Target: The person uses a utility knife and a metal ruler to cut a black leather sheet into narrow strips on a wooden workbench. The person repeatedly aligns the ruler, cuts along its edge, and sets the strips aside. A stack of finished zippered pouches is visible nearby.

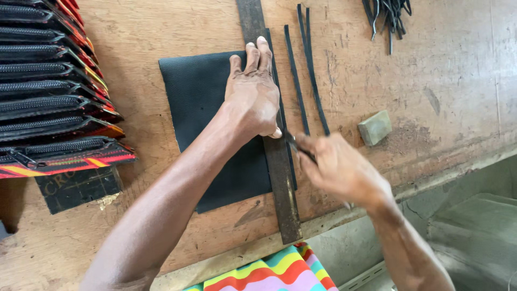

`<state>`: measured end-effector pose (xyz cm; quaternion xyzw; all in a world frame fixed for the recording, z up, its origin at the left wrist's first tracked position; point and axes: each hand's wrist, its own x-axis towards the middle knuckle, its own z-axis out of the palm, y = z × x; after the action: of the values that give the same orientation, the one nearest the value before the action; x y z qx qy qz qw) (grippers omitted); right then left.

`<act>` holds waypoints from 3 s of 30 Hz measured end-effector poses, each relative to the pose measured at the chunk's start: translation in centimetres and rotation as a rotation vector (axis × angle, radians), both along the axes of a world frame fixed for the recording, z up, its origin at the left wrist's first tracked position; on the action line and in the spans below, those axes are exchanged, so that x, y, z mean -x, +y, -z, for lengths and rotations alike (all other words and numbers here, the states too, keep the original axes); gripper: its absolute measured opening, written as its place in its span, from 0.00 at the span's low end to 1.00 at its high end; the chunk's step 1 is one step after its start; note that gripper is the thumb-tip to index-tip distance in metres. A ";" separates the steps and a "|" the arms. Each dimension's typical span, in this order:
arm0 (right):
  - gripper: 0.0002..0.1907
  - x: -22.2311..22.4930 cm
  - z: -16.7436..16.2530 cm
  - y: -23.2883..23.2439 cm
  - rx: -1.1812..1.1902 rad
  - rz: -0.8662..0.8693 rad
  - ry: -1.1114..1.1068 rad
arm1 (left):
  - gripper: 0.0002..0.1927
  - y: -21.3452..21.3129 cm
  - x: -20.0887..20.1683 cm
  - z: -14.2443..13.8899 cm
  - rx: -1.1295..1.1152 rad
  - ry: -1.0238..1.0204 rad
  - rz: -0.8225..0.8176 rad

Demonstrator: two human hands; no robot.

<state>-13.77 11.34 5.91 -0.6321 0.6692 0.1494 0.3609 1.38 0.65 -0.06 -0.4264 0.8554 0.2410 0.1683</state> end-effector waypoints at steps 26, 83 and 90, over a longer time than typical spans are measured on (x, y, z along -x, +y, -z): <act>0.22 0.5 6.9 -16.7 0.698 -0.088 -0.489 | 0.60 -0.3 -0.6 -1.1 -0.047 0.130 -0.070; 0.11 1.8 -2.5 -1.5 -0.064 -0.016 0.076 | 0.71 0.2 -1.2 -0.6 -0.038 0.118 -0.065; 0.22 0.6 3.4 -14.5 0.764 -0.143 -0.374 | 0.77 0.1 -1.1 -1.2 -0.062 0.192 -0.122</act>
<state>-14.35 -3.19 2.52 -0.7814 0.5540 -0.2014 0.2046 2.48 0.77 1.11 -0.4473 0.8321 0.3171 0.0837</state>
